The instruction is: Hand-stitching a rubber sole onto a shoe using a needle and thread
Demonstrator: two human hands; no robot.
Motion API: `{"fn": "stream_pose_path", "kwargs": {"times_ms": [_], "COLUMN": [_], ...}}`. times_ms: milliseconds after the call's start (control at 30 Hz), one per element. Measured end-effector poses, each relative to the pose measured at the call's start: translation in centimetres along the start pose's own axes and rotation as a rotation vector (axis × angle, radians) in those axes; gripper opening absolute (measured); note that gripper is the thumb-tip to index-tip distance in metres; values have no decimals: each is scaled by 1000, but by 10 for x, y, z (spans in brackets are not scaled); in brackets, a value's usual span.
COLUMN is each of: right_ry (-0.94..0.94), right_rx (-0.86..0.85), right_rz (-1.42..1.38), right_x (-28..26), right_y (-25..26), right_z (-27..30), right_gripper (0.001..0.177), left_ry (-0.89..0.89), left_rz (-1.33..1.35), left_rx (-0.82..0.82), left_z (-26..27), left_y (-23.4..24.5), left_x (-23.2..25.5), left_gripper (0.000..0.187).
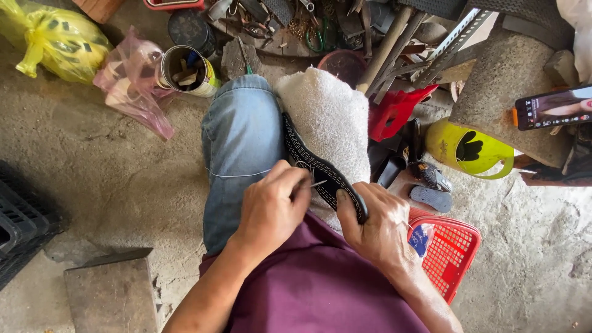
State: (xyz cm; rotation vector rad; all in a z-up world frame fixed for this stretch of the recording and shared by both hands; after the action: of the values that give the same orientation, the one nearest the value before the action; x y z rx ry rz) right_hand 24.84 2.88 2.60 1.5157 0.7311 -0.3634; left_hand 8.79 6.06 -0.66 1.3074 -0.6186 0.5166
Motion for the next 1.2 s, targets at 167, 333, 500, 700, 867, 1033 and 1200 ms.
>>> {"fn": "stream_pose_path", "kwargs": {"times_ms": [167, 333, 500, 700, 867, 1033, 1200], "right_ry": [-14, 4, -33, -208, 135, 317, 254], "right_rx": [7, -136, -379, 312, 85, -56, -15], "right_rz": [11, -22, -375, -200, 256, 232, -70], "right_x": [3, 3, 47, 109, 44, 18, 17], "right_y": [-5, -7, 0, 51, 8, -37, -17], "right_z": [-2, -4, 27, 30, 4, -15, -17], "right_gripper": [19, 18, 60, 10, 46, 28, 15], "left_ry": [60, 350, 525, 835, 155, 6, 131], "left_rz": [640, 998, 1088, 42, -190, 154, 128], "left_rx": [-369, -100, 219, 732, 491, 153, -79], "left_z": [5, 41, 110, 120, 35, 19, 27], "left_y": [42, 125, 179, 174, 123, 48, -7], "left_x": [-9, -114, -283, -302, -113, -42, -42], "left_gripper": [16, 9, 32, 34, 23, 44, 13]}}
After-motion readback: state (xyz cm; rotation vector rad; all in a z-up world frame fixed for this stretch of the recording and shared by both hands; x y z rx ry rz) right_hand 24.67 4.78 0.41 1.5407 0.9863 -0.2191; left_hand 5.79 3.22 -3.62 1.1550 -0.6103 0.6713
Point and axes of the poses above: each hand's wrist, its own z-axis away from the middle knuckle, its own y-axis out of the back of the hand, x = y × z, the point moved 5 cm from there along -z, towards the middle knuckle, and after that the axes turned 13 degrees about y, right-handed, at the moved point
